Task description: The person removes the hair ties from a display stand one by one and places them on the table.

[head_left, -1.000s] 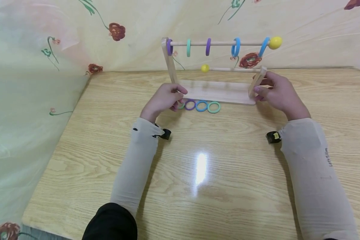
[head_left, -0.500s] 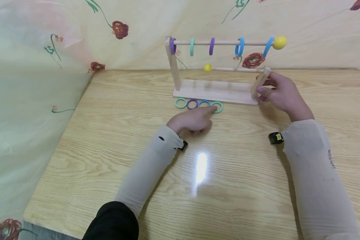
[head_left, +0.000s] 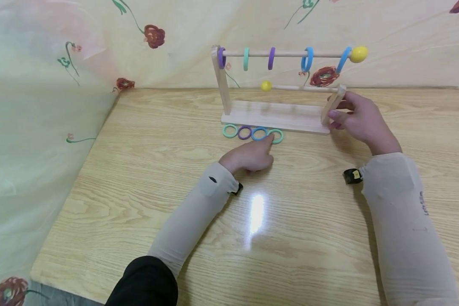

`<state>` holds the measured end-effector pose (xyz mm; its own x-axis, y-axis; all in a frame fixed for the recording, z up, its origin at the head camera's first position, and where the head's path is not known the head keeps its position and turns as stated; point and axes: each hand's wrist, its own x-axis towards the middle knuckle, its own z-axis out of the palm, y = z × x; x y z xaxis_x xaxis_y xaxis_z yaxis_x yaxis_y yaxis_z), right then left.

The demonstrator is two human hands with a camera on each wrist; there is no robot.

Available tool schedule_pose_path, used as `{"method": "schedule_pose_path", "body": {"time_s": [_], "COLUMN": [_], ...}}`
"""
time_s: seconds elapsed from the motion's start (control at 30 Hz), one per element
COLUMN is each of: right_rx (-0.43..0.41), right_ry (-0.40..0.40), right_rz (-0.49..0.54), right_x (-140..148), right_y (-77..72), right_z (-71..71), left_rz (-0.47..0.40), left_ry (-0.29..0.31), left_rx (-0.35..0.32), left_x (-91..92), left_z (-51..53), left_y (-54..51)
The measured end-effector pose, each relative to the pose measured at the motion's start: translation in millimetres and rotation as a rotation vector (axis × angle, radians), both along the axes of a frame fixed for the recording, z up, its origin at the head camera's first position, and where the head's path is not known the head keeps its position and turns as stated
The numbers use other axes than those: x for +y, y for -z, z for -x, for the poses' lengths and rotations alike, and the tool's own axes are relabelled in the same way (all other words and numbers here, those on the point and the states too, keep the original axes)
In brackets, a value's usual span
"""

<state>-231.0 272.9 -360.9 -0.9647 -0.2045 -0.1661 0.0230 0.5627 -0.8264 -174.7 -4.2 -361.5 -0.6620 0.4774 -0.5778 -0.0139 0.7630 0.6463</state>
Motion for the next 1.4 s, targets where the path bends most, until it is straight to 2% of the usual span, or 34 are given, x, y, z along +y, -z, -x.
{"method": "schedule_pose_path", "body": {"time_s": [0.5, 0.67, 0.8, 0.9, 1.07, 1.13, 1.4], "right_rx": [-0.001, -0.011, -0.013, -0.019, -0.016, -0.012, -0.019], "right_ry": [-0.001, 0.003, 0.002, -0.002, -0.014, -0.016, -0.01], "right_rz": [0.001, -0.012, -0.018, -0.007, -0.002, -0.005, -0.004], "right_x": [2, 2, 3, 3, 1, 1, 4], "right_y": [0.3, 0.2, 0.2, -0.1, -2.1, -2.5, -0.8], "right_z": [2.5, 3.5, 4.4, 5.5, 8.1, 8.9, 10.9], "left_rz": [-0.012, -0.054, -0.102, -0.143, -0.157, -0.14, -0.107], "left_ry": [-0.01, -0.005, -0.002, -0.051, -0.217, -0.256, -0.254], "left_rx": [0.01, 0.006, 0.02, 0.028, 0.069, 0.094, 0.101], "left_x": [-1.4, -3.0, -11.1, -26.6, -57.9, -64.0, -61.8], "left_z": [2.7, 3.9, 7.2, 11.9, 20.7, 23.1, 26.2], "left_y": [-3.4, -4.8, -9.9, -16.8, -26.2, -27.3, -27.2]}}
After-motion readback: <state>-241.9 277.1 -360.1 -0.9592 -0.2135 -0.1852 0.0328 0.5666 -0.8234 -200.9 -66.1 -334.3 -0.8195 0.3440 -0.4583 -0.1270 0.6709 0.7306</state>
